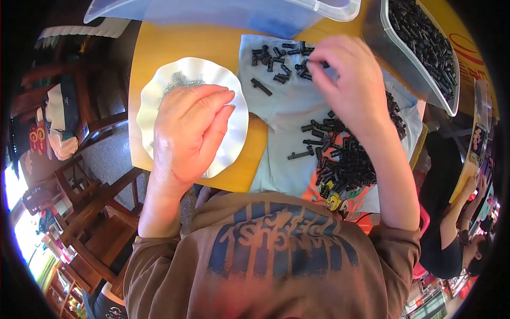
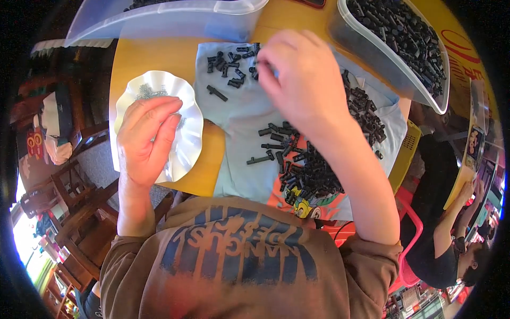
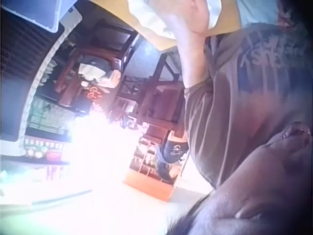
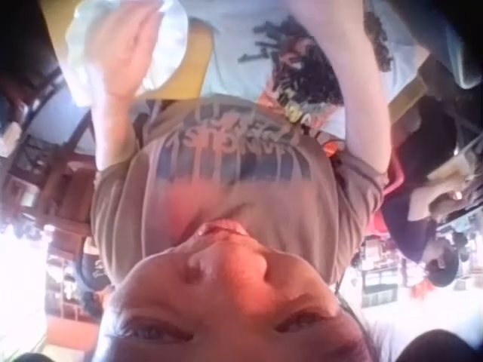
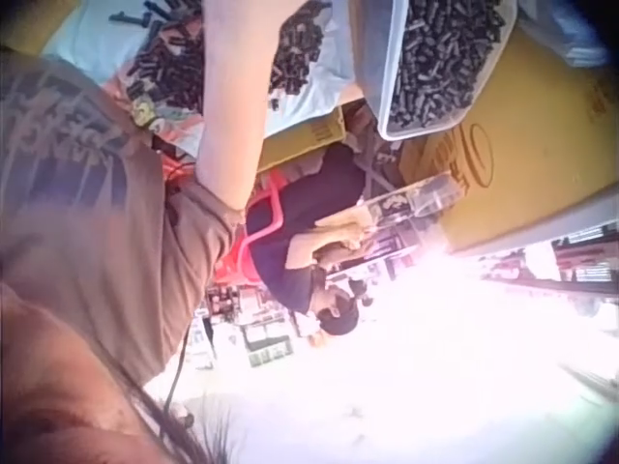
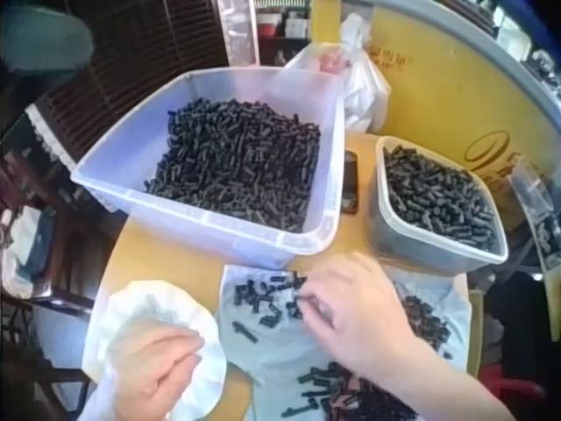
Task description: The person assembles plastic nozzle components by inserting small springs from a plate into the plastic pieces by hand and placing the assembled components onto a cloth.
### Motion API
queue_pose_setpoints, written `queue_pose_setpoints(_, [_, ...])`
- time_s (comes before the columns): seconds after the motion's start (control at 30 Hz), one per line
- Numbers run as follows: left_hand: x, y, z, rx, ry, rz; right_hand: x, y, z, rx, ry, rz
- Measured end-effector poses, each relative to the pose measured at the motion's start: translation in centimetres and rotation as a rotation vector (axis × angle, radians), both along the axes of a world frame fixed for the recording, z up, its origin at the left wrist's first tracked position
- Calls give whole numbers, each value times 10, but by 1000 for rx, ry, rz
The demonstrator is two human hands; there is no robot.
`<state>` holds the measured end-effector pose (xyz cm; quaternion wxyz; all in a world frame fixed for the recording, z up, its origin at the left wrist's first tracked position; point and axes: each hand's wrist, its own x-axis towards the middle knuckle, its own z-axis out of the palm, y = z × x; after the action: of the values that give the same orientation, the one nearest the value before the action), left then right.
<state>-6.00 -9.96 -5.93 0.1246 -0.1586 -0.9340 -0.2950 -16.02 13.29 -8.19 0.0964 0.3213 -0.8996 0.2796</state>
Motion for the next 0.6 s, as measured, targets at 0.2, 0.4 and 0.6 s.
queue_pose_setpoints(0.2, [-26, 0, -2, -122, 66, -29, 5, 13, -5, 33, 71, -69])
queue_pose_setpoints(0.4, [-69, 3, -19, -235, -121, 25, -9, 13, -17, 191, 219, -110])
queue_pose_setpoints(0.6, [-88, 9, -34, -391, -72, -17, -12, 20, -15, 216, 148, -107])
